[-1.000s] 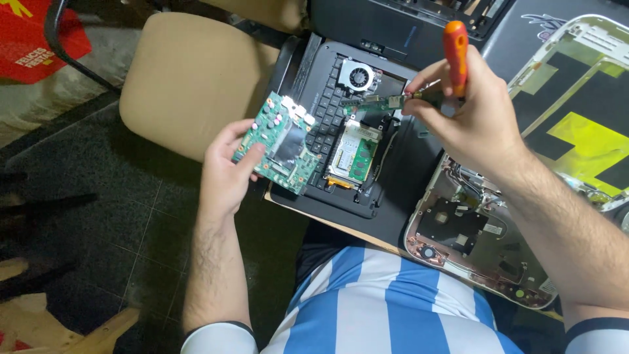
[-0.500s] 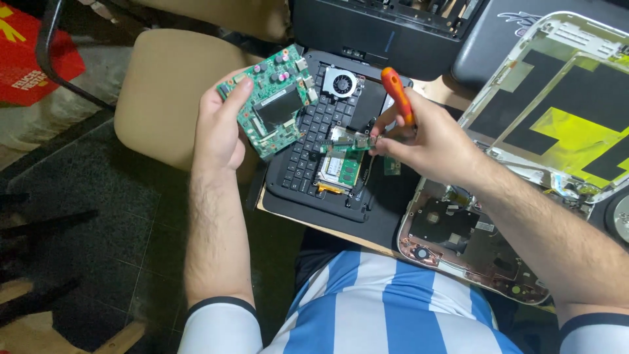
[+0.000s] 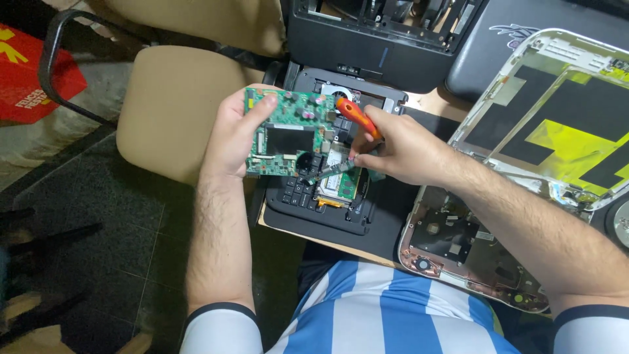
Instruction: Disassembling a laptop by removing screws and disconnecting the motherboard and other internal components.
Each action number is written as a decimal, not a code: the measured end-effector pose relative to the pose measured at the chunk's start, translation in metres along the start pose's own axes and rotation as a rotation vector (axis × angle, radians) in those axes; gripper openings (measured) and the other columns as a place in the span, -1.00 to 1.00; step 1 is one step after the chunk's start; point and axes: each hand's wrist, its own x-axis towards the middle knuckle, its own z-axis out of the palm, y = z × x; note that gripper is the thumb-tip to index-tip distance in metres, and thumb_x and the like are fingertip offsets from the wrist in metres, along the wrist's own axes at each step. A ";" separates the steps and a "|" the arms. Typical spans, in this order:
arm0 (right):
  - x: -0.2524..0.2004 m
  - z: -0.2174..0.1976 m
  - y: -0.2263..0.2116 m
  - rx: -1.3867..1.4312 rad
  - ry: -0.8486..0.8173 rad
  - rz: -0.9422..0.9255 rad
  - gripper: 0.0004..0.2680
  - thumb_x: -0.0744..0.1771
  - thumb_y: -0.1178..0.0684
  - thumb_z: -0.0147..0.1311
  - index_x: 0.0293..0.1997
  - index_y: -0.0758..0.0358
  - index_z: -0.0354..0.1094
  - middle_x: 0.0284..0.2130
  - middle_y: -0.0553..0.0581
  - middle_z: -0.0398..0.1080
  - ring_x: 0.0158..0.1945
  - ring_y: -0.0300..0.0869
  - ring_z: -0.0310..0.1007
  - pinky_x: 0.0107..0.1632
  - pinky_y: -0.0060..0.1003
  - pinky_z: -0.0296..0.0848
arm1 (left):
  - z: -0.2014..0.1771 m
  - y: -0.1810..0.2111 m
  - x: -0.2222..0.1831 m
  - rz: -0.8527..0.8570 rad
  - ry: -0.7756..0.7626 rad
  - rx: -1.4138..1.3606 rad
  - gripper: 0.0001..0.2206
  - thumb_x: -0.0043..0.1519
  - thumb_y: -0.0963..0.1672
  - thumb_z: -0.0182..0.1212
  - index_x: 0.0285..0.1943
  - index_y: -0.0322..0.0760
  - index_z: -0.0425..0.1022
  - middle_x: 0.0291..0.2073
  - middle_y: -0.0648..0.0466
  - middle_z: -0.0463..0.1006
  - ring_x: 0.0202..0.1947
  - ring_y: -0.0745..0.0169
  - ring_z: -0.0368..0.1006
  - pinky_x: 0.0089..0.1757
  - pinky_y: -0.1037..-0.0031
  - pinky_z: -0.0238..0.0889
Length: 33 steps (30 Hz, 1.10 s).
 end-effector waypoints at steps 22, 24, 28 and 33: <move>-0.027 0.018 0.056 0.430 0.234 0.001 -0.72 0.44 0.11 0.49 -0.04 0.23 0.28 -0.04 0.30 0.67 -0.02 0.08 0.91 0.02 -0.01 0.91 | 0.048 -0.020 0.001 -0.087 -0.298 0.060 -0.81 0.56 -0.13 0.42 0.21 -0.36 0.77 -0.17 -0.17 0.86 -0.24 0.11 0.88 -0.16 0.31 0.79; -0.030 0.017 0.064 0.582 0.325 -0.001 -0.70 0.44 0.16 0.48 -0.09 0.17 0.22 -0.05 0.24 0.61 0.05 0.05 0.86 0.07 -0.05 0.91 | 0.057 -0.020 0.001 -0.061 -0.342 0.127 -0.82 0.59 -0.14 0.38 0.23 -0.35 0.77 -0.15 -0.16 0.86 -0.18 0.12 0.87 -0.10 0.31 0.76; -0.033 -0.002 0.042 0.636 0.372 -0.005 -0.70 0.42 0.22 0.49 -0.10 0.22 0.24 -0.03 0.37 0.67 0.04 0.11 0.90 0.03 0.06 0.95 | 0.071 -0.007 0.005 -0.054 -0.375 0.122 -0.80 0.59 -0.12 0.38 0.23 -0.36 0.77 -0.16 -0.13 0.85 -0.19 0.17 0.86 -0.10 0.33 0.76; -0.029 -0.020 0.021 0.433 0.352 0.119 -0.66 0.50 0.23 0.40 -0.11 0.00 0.13 -0.14 0.00 0.55 0.06 -0.18 0.90 0.05 -0.33 0.83 | 0.089 0.009 0.019 0.096 -0.479 0.375 -0.76 0.60 0.00 0.32 0.16 -0.20 0.71 -0.05 0.21 0.76 -0.07 0.47 0.67 0.03 0.52 0.61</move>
